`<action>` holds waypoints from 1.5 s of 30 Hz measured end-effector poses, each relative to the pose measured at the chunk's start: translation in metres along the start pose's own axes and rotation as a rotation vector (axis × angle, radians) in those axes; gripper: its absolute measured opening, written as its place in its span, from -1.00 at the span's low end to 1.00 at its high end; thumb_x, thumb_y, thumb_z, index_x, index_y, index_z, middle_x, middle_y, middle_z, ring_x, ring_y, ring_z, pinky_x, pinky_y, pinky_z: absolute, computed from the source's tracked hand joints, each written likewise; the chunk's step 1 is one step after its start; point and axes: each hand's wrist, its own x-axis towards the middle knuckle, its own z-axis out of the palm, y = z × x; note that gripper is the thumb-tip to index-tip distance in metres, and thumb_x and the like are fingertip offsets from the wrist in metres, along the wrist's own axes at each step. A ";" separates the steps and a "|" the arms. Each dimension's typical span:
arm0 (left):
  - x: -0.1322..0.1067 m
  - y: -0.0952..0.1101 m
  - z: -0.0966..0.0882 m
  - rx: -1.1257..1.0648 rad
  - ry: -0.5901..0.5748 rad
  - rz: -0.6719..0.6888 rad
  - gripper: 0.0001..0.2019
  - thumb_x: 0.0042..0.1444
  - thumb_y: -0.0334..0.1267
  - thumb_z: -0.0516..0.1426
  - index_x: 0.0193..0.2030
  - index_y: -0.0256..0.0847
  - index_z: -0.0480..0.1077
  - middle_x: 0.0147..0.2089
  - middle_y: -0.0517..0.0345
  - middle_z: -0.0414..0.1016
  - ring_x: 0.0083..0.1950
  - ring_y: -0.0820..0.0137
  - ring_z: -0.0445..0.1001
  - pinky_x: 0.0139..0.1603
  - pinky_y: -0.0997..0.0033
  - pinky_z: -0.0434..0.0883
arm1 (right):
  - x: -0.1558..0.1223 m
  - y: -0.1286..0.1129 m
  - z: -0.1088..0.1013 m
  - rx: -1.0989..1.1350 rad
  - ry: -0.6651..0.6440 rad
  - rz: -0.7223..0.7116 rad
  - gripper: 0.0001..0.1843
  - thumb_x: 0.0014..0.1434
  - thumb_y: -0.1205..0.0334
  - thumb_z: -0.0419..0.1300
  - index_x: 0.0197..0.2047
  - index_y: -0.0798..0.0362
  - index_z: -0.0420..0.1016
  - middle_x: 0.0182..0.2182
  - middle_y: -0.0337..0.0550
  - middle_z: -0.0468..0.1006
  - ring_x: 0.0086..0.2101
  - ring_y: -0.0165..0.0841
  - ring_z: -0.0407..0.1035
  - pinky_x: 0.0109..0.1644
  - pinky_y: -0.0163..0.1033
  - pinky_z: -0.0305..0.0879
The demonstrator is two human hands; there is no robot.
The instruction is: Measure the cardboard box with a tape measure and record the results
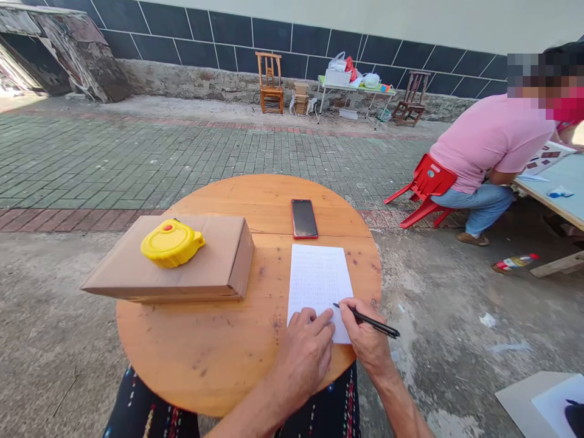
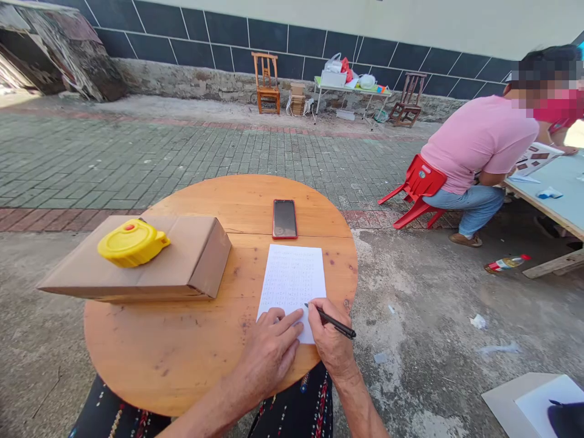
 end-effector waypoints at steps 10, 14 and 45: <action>-0.001 -0.001 0.001 -0.020 0.002 -0.003 -0.82 0.20 -0.46 0.10 -0.14 -0.16 0.45 0.22 0.22 0.49 -0.09 0.21 0.37 -0.15 0.12 0.44 | -0.001 0.001 -0.001 -0.004 0.005 -0.011 -0.76 0.31 0.21 0.11 -0.39 0.00 0.49 -0.51 -0.30 0.56 -0.49 -0.40 0.45 -0.34 -0.33 0.34; 0.000 0.000 -0.002 -0.021 -0.004 -0.002 -0.83 0.20 -0.47 0.10 -0.16 -0.17 0.45 0.22 0.20 0.50 -0.09 0.22 0.37 -0.15 0.12 0.45 | -0.001 0.000 -0.002 0.011 -0.010 -0.023 -0.76 0.31 0.22 0.11 -0.39 0.01 0.49 -0.53 -0.31 0.55 -0.50 -0.41 0.44 -0.36 -0.35 0.33; 0.000 0.000 -0.004 -0.027 -0.021 0.012 -0.77 0.23 -0.45 0.07 -0.04 -0.16 0.44 0.24 0.24 0.48 -0.07 0.20 0.34 -0.10 0.09 0.46 | -0.006 0.007 0.000 -0.016 0.062 0.027 -0.75 0.30 0.17 0.12 -0.38 0.03 0.52 -0.52 -0.27 0.58 -0.51 -0.40 0.45 -0.36 -0.36 0.38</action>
